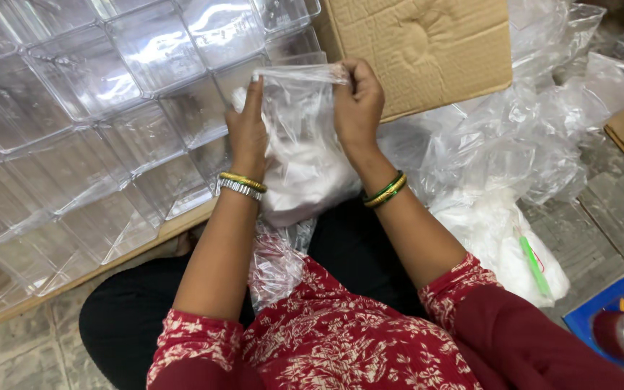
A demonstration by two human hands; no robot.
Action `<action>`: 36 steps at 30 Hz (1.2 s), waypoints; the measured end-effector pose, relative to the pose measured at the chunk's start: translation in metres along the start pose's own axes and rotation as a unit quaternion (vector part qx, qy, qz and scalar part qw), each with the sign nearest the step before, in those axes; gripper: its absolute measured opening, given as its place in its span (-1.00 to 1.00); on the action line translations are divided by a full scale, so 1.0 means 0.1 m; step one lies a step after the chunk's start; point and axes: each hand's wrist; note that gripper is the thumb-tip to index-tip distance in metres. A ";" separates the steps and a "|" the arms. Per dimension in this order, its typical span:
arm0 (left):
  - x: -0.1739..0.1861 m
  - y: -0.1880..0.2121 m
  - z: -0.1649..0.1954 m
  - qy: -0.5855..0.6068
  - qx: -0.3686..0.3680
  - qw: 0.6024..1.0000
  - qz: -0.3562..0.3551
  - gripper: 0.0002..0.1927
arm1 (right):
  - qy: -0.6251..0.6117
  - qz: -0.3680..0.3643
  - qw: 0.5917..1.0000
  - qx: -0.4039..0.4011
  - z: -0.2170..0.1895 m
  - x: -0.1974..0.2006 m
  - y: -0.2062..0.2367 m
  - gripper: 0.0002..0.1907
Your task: The person sits on the floor and packs white soft items into clear plastic bags, twisting the bags closed. The person places the filled bags into the compartments of a cardboard box fitted with clear plastic dividers and reaches for more items to continue packing.
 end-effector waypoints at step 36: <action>0.62 1.59 0.70 0.105 -0.016 0.983 -0.149 -0.47 | 0.305 0.477 0.822 -0.057 0.28 3.61 0.89 -0.19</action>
Point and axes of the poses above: each hand's wrist, its own y-axis away from the middle knuckle, its own x-axis out of the back of the hand, z = x × y, and after that the axes turned 5 degrees about -y, right-handed
